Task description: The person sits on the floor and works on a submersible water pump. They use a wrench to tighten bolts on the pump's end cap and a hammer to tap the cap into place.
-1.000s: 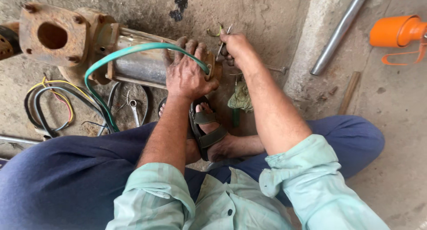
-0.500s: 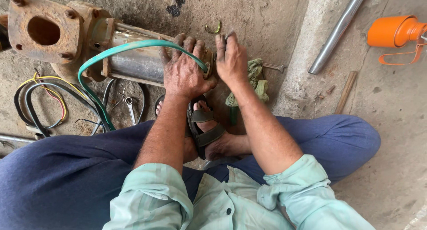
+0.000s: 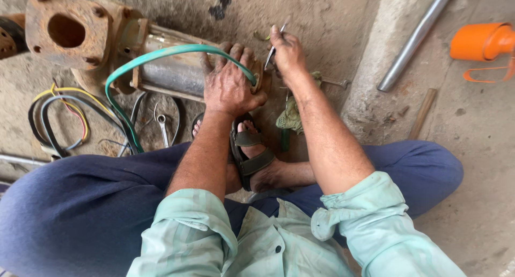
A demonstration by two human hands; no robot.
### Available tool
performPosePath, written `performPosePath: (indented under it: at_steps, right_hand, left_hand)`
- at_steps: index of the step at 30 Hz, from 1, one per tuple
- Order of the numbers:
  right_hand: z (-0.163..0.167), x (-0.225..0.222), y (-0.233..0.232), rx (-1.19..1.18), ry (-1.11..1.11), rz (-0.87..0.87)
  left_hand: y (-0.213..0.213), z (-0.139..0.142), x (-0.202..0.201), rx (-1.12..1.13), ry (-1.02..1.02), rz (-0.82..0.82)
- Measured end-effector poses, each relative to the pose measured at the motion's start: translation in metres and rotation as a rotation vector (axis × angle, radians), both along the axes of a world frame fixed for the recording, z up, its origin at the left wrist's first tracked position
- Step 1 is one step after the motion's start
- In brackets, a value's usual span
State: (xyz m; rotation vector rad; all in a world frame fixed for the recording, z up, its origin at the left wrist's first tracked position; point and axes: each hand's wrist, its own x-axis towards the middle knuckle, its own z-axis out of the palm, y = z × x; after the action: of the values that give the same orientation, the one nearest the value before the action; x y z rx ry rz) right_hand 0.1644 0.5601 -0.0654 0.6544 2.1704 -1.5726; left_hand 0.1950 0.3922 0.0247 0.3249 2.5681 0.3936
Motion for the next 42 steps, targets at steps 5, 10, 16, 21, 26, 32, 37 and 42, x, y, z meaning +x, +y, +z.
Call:
performPosePath:
  at_steps: [5,10,16,21,26,32,37,42]
  right_hand:
    - [0.021,-0.002,0.016,0.355,-0.017,-0.051]
    - [0.020,0.062,0.061,0.424,0.200,-0.022]
    - [-0.011,0.147,0.065,0.374,0.180,0.141]
    - [-0.020,0.143,0.065,0.278,-0.221,0.047]
    - [0.002,0.129,0.080,0.493,-0.294,-0.050]
    - [0.011,0.138,0.091,0.607,0.012,-0.018]
    - [-0.001,0.137,0.112,0.852,0.457,-0.161]
    - [0.010,0.117,0.170,1.236,0.600,-0.285]
  left_hand:
    - [0.009,0.008,-0.005,-0.100,-0.042,-0.049]
    - [0.013,-0.012,-0.010,-0.103,0.037,-0.084]
    - [0.018,-0.023,-0.033,-0.128,-0.034,-0.077]
    - [0.027,-0.011,-0.044,-0.151,-0.058,-0.079]
    - [0.032,-0.003,-0.053,-0.149,-0.126,-0.063]
    - [0.051,-0.004,-0.084,-0.221,-0.243,0.005]
    - [0.052,-0.025,-0.107,-0.217,-0.112,0.007]
    - [0.047,-0.045,-0.115,-0.064,0.130,-0.243]
